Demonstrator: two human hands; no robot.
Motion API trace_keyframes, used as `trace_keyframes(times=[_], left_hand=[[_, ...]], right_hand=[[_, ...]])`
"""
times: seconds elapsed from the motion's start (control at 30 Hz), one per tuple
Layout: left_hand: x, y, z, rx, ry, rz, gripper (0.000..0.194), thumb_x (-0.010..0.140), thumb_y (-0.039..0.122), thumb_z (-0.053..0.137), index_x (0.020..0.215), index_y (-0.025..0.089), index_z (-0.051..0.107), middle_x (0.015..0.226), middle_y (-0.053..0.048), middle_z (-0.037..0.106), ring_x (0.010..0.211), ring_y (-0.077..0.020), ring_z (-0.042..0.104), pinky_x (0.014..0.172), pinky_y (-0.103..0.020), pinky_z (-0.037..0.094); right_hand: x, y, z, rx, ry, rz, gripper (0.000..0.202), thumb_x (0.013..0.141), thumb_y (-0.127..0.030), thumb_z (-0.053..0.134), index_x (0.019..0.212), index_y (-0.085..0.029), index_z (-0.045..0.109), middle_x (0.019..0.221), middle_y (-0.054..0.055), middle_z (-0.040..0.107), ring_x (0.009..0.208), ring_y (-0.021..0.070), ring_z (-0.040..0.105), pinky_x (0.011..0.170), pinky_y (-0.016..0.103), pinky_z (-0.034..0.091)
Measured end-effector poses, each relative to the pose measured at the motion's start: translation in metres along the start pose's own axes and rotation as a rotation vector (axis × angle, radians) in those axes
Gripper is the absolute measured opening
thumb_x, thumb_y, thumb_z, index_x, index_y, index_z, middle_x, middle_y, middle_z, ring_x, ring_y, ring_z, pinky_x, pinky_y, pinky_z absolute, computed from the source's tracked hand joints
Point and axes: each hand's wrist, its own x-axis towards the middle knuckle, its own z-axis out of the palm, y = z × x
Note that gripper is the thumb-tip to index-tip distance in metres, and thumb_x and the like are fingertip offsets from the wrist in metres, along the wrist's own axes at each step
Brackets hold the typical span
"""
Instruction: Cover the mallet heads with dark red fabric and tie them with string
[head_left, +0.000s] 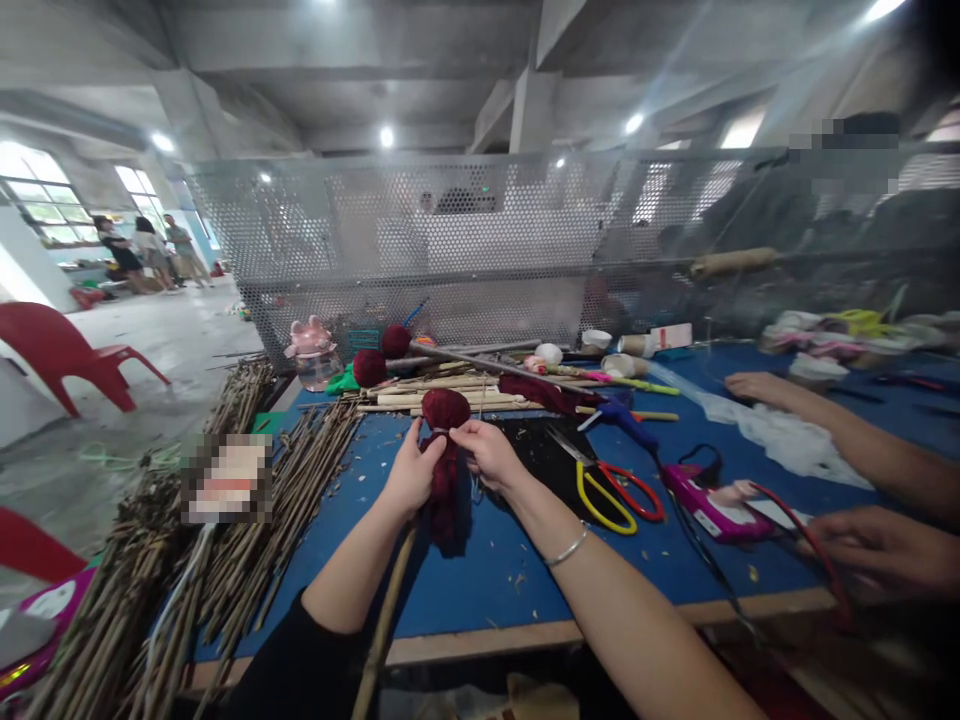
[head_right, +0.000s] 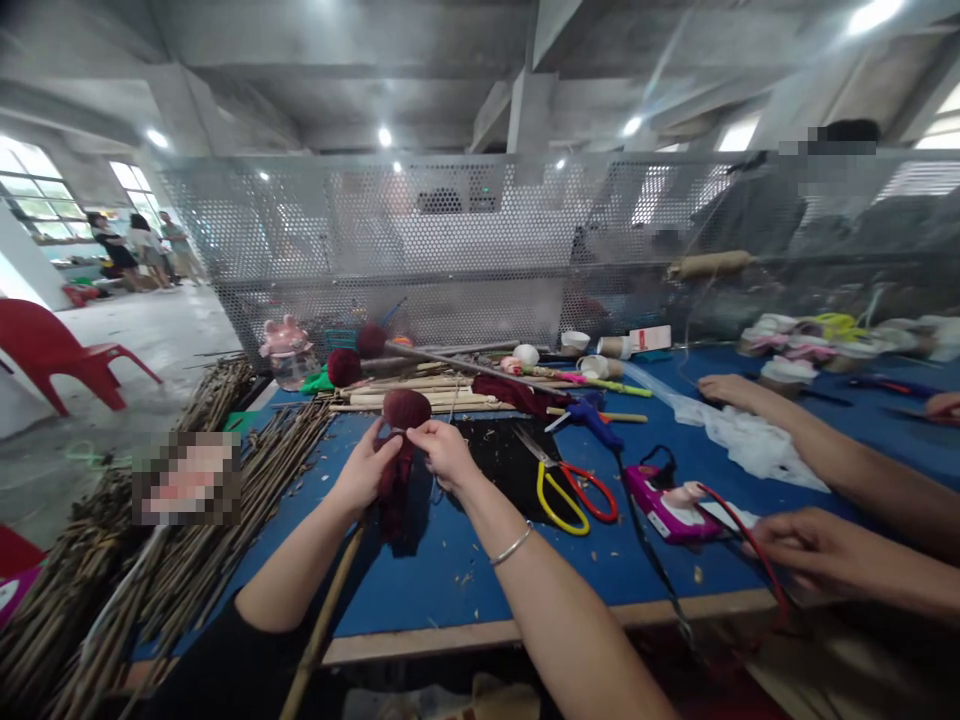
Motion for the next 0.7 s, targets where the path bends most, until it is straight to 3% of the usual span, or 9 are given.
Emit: trace_keyframes(times=[0.1, 0.23, 0.4, 0.53, 0.7], left_hand=[[-0.004, 0.003, 0.003, -0.160, -0.059, 0.039, 0.072, 0.071, 0.032, 0.064, 0.134, 0.014, 0.034, 0.083, -0.004, 0.064, 0.058, -0.0087, 0.055, 0.055, -0.019, 0.042], [-0.005, 0.001, 0.004, -0.177, -0.051, 0.029, 0.062, 0.073, 0.031, 0.061, 0.129, 0.014, 0.040, 0.087, -0.005, 0.064, 0.062, -0.0082, 0.056, 0.058, -0.019, 0.043], [0.004, -0.010, -0.003, 0.091, 0.010, 0.019, 0.049, 0.078, 0.032, 0.056, 0.120, 0.011, 0.046, 0.094, -0.010, 0.065, 0.072, -0.0130, 0.060, 0.066, -0.023, 0.045], [0.007, -0.017, -0.008, 0.413, 0.099, 0.012, 0.043, 0.074, 0.040, 0.058, 0.103, 0.009, 0.056, 0.091, -0.012, 0.066, 0.080, -0.0188, 0.061, 0.071, -0.028, 0.044], [0.004, -0.016, -0.010, 0.611, 0.049, 0.050, 0.033, 0.077, 0.042, 0.052, 0.086, 0.012, 0.061, 0.084, -0.012, 0.067, 0.075, -0.0204, 0.060, 0.069, -0.030, 0.042]], right_hand=[[-0.001, -0.004, -0.002, 0.099, -0.131, 0.060, 0.041, 0.057, -0.047, 0.071, 0.068, -0.019, 0.043, 0.038, -0.014, 0.026, 0.032, 0.0023, 0.013, 0.033, 0.019, 0.006], [0.000, -0.002, -0.007, 0.039, -0.224, 0.099, 0.044, 0.059, -0.053, 0.068, 0.067, -0.019, 0.042, 0.038, -0.014, 0.023, 0.032, 0.0021, 0.012, 0.033, 0.019, 0.006], [0.004, 0.005, -0.016, -0.261, -0.261, -0.004, 0.039, 0.069, -0.053, 0.059, 0.064, -0.016, 0.049, 0.042, -0.010, 0.032, 0.037, 0.0045, 0.023, 0.038, 0.020, 0.014], [0.003, 0.004, -0.023, -0.509, -0.285, -0.124, 0.032, 0.074, -0.044, 0.054, 0.063, -0.014, 0.055, 0.048, -0.007, 0.038, 0.046, 0.0067, 0.029, 0.045, 0.021, 0.021], [0.001, 0.002, -0.021, -0.694, -0.225, -0.250, 0.022, 0.076, -0.029, 0.050, 0.061, -0.015, 0.057, 0.052, -0.004, 0.045, 0.051, 0.0084, 0.037, 0.052, 0.022, 0.026]])
